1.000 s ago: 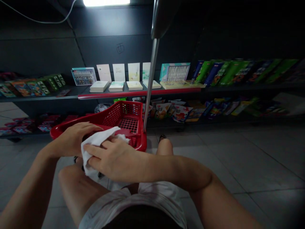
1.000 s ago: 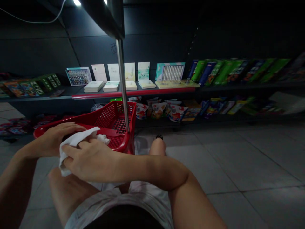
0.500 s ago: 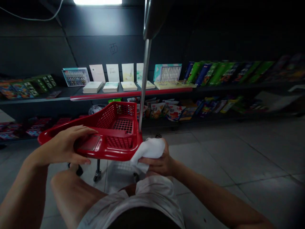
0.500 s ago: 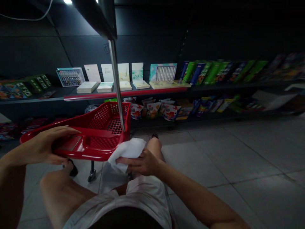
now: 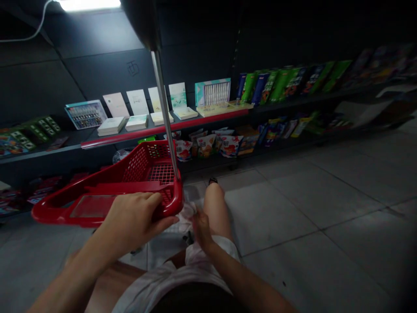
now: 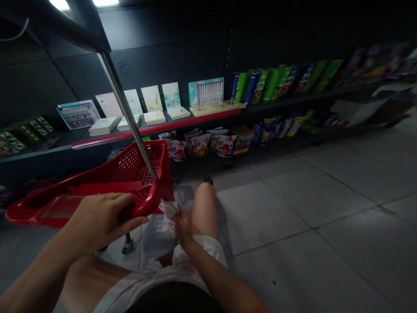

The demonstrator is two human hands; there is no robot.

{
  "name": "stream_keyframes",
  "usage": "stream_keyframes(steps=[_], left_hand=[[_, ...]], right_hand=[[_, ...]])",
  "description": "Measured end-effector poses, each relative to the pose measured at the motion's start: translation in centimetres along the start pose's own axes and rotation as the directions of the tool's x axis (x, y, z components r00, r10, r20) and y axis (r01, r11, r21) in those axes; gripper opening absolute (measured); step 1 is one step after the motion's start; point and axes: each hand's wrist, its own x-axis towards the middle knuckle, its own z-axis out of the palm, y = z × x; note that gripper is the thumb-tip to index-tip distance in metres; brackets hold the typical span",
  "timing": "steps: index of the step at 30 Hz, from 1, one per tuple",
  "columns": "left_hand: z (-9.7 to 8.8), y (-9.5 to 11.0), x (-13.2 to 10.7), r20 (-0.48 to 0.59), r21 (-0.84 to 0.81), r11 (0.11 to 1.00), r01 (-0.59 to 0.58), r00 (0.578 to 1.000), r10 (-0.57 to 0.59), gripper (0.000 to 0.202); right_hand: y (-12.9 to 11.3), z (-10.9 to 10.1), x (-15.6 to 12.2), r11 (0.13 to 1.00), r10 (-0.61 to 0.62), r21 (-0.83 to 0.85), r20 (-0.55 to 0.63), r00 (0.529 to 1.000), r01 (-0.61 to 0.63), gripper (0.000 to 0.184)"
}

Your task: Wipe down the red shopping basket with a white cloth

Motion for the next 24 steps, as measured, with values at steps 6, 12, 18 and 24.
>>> stream_keyframes(steps=[6, 12, 18, 24], left_hand=[[0.4, 1.4, 1.6, 0.028, 0.016, 0.999, -0.035, 0.999, 0.034, 0.05], [0.6, 1.3, 1.7, 0.042, 0.0, 0.996, -0.087, 0.995, 0.086, 0.046], [0.1, -1.6, -0.8, 0.131, -0.068, 0.998, -0.016, 0.991, 0.025, 0.046], [-0.9, -2.9, -1.8, 0.243, -0.168, 0.985, 0.044, 0.97, -0.002, 0.047]], right_hand=[[-8.2, -0.8, 2.0, 0.96, -0.254, 0.03, -0.326, 0.911, 0.279, 0.052], [-4.3, 1.1, 3.9, 0.911, -0.406, -0.125, -0.101, 0.908, 0.394, 0.05], [-0.4, 2.2, 3.9, 0.969, -0.172, -0.188, -0.055, 0.984, 0.159, 0.04], [-5.8, 6.2, 2.9, 0.877, -0.421, -0.24, 0.035, 0.907, 0.416, 0.059]])
